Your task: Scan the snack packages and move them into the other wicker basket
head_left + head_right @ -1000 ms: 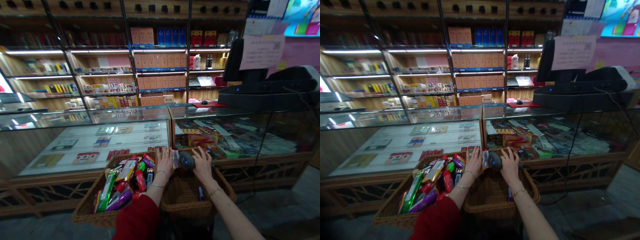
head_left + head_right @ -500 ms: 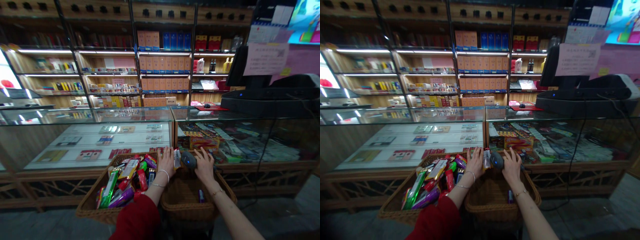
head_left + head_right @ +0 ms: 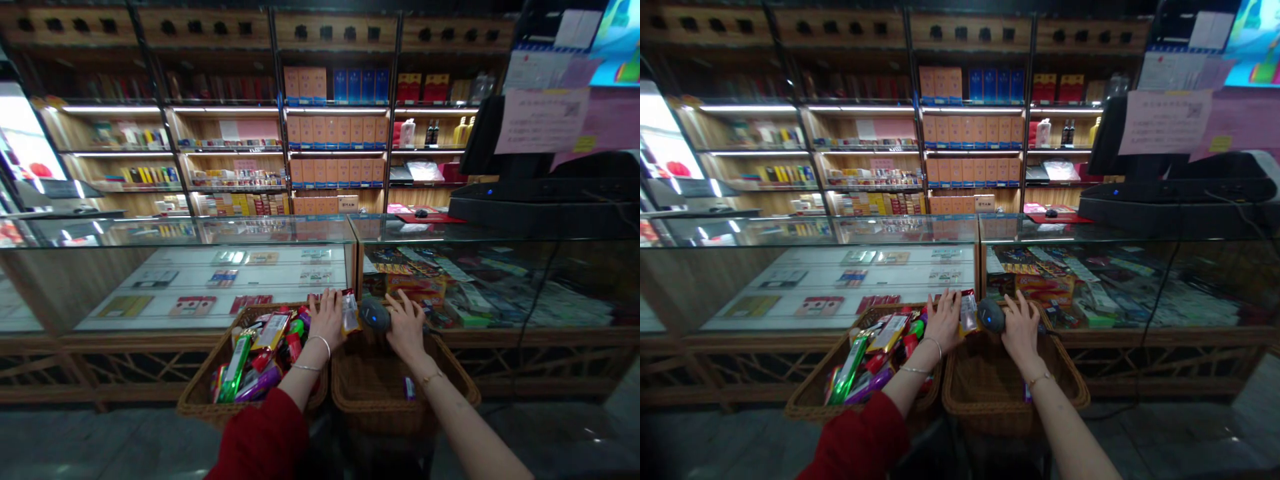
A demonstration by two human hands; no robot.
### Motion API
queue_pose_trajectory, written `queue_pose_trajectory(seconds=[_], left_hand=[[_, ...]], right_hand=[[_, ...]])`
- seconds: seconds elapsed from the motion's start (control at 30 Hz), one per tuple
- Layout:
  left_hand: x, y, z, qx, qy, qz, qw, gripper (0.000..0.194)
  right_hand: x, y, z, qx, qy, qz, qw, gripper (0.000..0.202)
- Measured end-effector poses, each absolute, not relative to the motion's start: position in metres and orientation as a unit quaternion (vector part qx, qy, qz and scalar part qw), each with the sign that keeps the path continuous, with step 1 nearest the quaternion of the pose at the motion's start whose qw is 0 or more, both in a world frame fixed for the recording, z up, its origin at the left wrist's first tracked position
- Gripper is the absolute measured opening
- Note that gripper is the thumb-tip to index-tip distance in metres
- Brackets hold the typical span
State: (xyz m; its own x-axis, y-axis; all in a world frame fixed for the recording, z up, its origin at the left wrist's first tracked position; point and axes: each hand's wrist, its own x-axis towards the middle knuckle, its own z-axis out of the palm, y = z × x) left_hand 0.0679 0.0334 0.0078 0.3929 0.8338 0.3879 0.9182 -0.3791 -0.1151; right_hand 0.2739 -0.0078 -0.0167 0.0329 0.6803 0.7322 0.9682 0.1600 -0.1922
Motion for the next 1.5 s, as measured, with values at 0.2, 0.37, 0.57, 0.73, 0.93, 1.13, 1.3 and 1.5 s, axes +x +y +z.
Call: queue_pose_trajectory(seconds=[0.2,0.37,0.57,0.73,0.93,1.13,1.3,1.5], left_hand=[[0.043,0.025,0.015,-0.814,-0.543,-0.138,0.156,0.106],[0.023,0.019,0.021,-0.805,-0.555,-0.132,0.161,0.109],[0.001,0.007,0.031,-0.8,-0.57,-0.104,0.158,0.113],[-0.015,-0.005,0.037,-0.803,-0.568,-0.082,0.158,0.111],[-0.032,-0.015,0.04,-0.806,-0.572,-0.05,0.142,0.115],[-0.039,-0.019,0.041,-0.814,-0.569,-0.01,0.117,0.128],[-0.037,-0.019,0.037,-0.82,-0.565,0.019,0.086,0.132],[-0.035,-0.018,0.032,-0.813,-0.574,-0.009,0.1,0.132]], right_hand=[[0.255,-0.007,-0.009,-0.614,-0.679,-0.191,0.354,0.035],[0.246,-0.009,-0.004,-0.613,-0.687,-0.194,0.337,0.035],[0.239,-0.014,-0.003,-0.609,-0.696,-0.194,0.327,0.034],[0.234,-0.017,-0.003,-0.61,-0.7,-0.212,0.305,0.035],[0.231,-0.018,-0.004,-0.61,-0.703,-0.224,0.29,0.035],[0.229,-0.016,-0.008,-0.606,-0.704,-0.226,0.294,0.038],[0.23,-0.017,-0.007,-0.603,-0.706,-0.23,0.292,0.035],[0.232,-0.017,-0.008,-0.605,-0.705,-0.231,0.291,0.035]])
